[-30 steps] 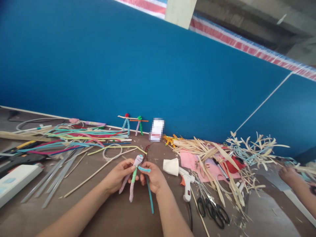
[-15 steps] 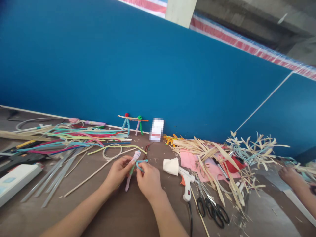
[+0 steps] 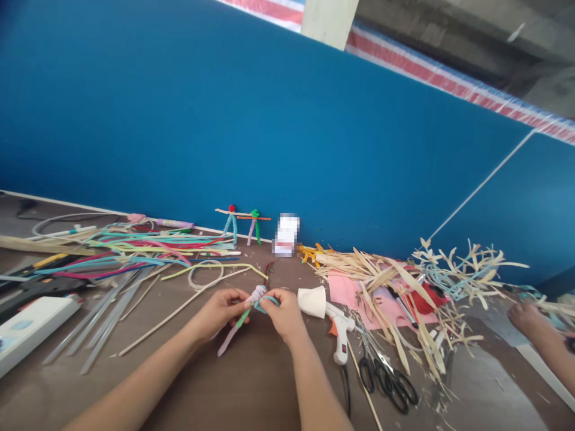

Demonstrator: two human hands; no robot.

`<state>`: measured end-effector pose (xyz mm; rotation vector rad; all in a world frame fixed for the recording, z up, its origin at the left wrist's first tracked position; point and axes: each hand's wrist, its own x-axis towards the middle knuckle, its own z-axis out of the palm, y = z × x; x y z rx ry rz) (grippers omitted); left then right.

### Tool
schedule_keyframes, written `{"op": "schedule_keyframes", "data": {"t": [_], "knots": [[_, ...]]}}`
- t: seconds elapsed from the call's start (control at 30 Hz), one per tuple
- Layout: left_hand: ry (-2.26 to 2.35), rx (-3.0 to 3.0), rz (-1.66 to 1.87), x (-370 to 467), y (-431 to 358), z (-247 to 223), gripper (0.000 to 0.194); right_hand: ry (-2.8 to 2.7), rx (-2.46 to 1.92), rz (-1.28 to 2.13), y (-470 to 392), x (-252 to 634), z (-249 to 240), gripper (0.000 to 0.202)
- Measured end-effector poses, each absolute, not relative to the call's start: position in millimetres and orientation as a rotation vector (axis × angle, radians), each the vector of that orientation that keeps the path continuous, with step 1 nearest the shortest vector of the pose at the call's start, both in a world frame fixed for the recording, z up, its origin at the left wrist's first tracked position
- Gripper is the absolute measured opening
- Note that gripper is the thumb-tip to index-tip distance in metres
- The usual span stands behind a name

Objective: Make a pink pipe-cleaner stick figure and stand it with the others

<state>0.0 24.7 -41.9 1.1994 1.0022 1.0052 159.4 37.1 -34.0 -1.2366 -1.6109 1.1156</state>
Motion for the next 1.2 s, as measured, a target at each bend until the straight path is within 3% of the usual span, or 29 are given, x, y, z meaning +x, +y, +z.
{"op": "schedule_keyframes", "data": {"t": [0.2,0.43,0.63,0.77,1.07,1.2], "knots": [[0.916,1.174,0.99,0.0,23.6,-45.2,0.026,-1.36,-1.1,1.524,39.2,165.3,-33.0,0.011],[0.743,1.125,0.946,1.1,19.3,-43.2,0.023,-1.186,-1.054,1.793,39.9,161.0,-36.6,0.013],[0.724,0.955,1.123,3.1,21.6,-46.6,0.024,-1.212,-1.0,1.921,35.0,153.6,-43.7,0.02],[0.873,0.999,1.239,6.0,23.8,-50.2,0.026,-1.388,-1.129,1.695,31.5,146.5,-40.5,0.02],[1.171,1.279,1.393,3.3,26.4,-48.4,0.026,-1.854,-1.261,0.818,21.9,137.4,-41.5,0.014],[1.155,1.306,1.378,2.5,28.5,-50.5,0.026,-1.881,-1.225,0.662,19.4,141.3,-34.4,0.016]]}}
